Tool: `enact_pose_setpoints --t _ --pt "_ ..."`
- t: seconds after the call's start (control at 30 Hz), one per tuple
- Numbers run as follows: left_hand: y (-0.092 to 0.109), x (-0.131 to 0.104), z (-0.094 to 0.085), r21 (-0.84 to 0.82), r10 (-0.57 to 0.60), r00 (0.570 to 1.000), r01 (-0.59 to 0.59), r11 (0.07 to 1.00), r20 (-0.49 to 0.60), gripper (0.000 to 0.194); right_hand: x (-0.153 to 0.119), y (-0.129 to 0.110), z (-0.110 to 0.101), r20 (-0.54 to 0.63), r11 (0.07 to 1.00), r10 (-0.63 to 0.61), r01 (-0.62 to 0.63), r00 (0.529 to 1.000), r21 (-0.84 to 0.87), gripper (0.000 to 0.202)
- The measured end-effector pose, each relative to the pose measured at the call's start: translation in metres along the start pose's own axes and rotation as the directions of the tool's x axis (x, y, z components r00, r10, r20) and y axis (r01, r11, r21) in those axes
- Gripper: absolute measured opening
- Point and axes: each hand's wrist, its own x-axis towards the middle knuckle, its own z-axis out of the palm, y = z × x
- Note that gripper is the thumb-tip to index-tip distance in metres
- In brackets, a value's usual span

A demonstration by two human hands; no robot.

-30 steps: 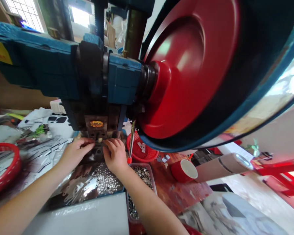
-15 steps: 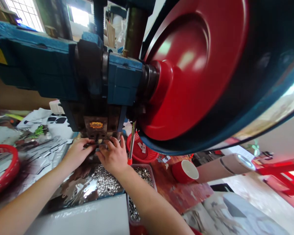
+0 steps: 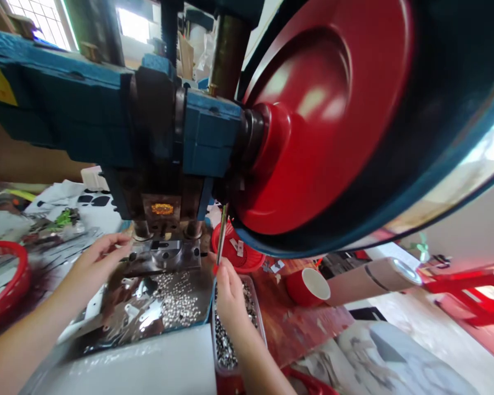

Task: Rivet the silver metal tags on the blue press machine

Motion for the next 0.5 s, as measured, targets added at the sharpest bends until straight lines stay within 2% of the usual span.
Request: enact_pose_setpoints --t 0.07,0.13,0.23,0.3,0.37,0.43,0.5 --pt "-0.004 -0.005 -0.004 -0.013 -0.010 0.999 0.009 1.000 -0.043 0.039 -0.002 0.001 0.001 -0.018 0.999 0.006 -0.006 1.000 -0.036 0.048" --pt "-0.007 -0.009 -0.006 -0.029 -0.011 0.997 0.009 1.000 -0.082 0.039 0.001 0.007 0.004 -0.032 0.999 0.036 -0.035 0.999 0.030 0.058" --pt "-0.013 -0.010 -0.007 -0.037 0.009 0.989 -0.015 0.999 -0.146 0.041 0.014 0.015 0.012 0.042 0.992 0.089 -0.093 0.995 0.085 0.062" --pt "-0.017 -0.008 -0.006 0.006 0.052 0.978 -0.052 0.999 -0.202 0.041 0.027 0.015 0.026 0.103 0.997 0.079 -0.076 0.992 -0.033 0.055" --pt "-0.023 -0.006 -0.006 0.075 0.118 0.963 -0.103 0.992 -0.242 0.039 0.041 0.009 0.047 0.146 0.976 -0.003 0.035 0.989 -0.216 0.044" --pt "-0.028 -0.005 -0.006 0.133 0.180 0.951 -0.150 0.980 -0.252 0.038 0.054 -0.001 0.069 0.237 0.882 -0.046 0.151 0.970 -0.447 0.033" --pt "-0.032 -0.004 -0.006 0.170 0.220 0.947 -0.183 0.968 -0.234 0.038 0.062 -0.008 0.083 0.276 0.799 -0.015 0.178 0.961 -0.574 0.021"
